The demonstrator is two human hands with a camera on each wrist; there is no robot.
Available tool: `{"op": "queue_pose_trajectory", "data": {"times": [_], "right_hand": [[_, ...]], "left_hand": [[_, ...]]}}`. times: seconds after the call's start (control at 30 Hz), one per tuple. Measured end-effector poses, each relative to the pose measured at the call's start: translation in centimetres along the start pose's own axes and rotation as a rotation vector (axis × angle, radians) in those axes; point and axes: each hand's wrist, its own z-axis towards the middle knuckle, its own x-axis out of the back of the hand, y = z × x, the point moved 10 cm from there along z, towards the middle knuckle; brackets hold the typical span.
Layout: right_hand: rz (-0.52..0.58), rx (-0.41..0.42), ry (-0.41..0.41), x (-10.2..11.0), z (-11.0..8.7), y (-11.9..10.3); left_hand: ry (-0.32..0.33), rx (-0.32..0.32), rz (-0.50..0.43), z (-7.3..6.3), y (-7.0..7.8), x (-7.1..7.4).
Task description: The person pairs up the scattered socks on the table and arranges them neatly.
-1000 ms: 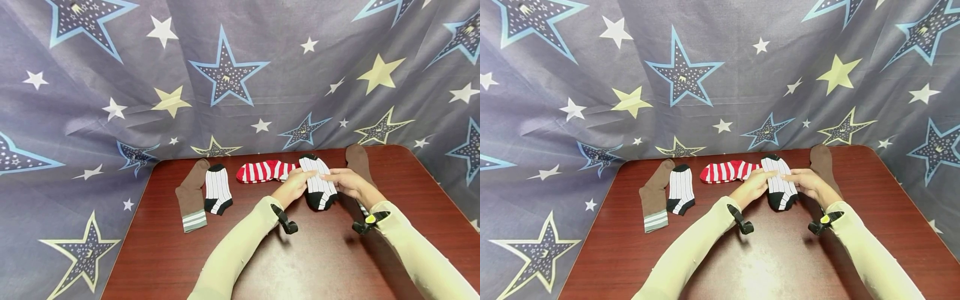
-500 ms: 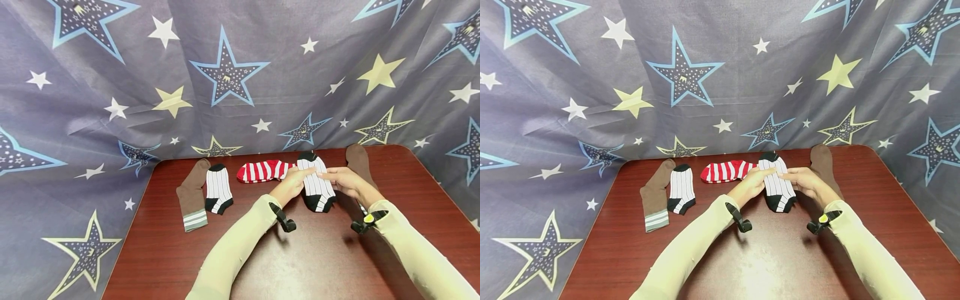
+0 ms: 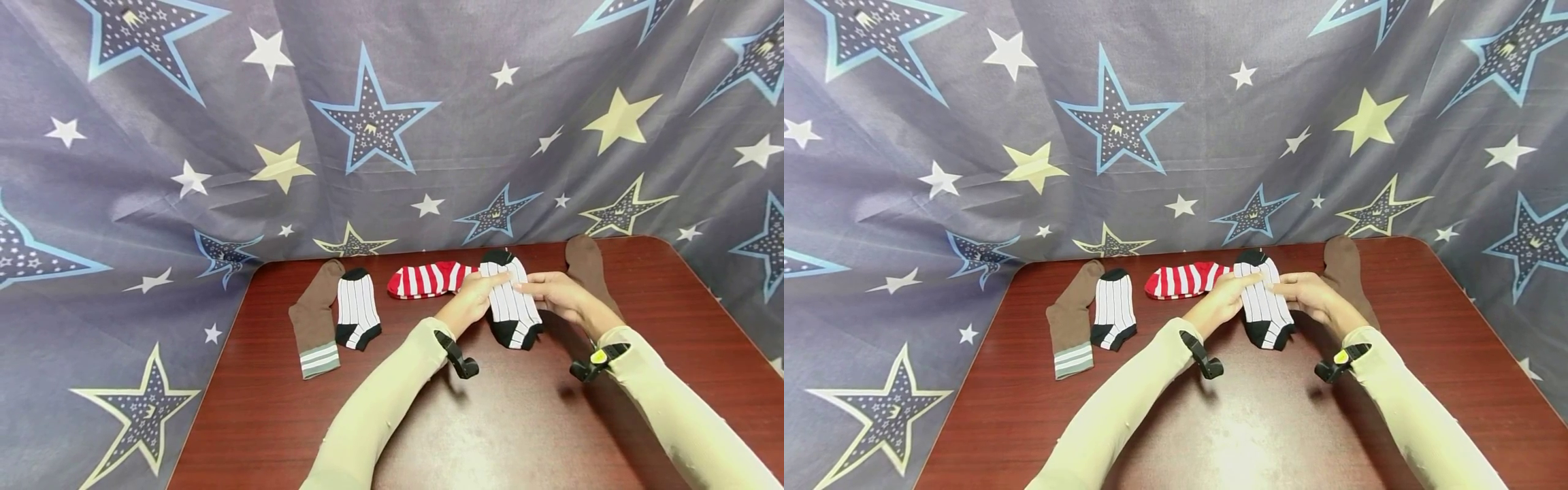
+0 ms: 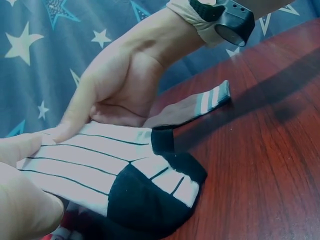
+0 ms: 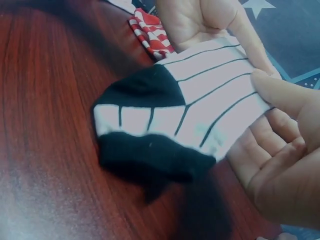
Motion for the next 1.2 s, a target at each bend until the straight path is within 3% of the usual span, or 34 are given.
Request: {"op": "queue_pose_trajectory", "data": {"times": [0.27, 0.47, 0.77, 0.97, 1.2], "right_hand": [[-0.108, 0.019, -0.046, -1.0, 0.1, -0.2], [-0.127, 0.023, -0.011, -0.6, 0.1, -0.3], [-0.040, 0.008, -0.023, -0.4, -0.1, -0.3], [-0.019, -0.013, -0.011, -0.3, -0.1, -0.3], [0.047, -0.005, -0.038, -0.8, 0.0, -0.4]], "left_hand": [[0.025, -0.045, -0.015, 0.1, 1.9, 1.4], [0.065, -0.048, -0.029, 0.0, 3.3, 3.4], [0.045, -0.053, -0.030, -0.5, 4.8, 5.6], [0.031, -0.028, -0.029, -0.5, 4.7, 6.6], [-0.031, -0.004, -0.014, -0.9, 4.8, 7.2]]}}
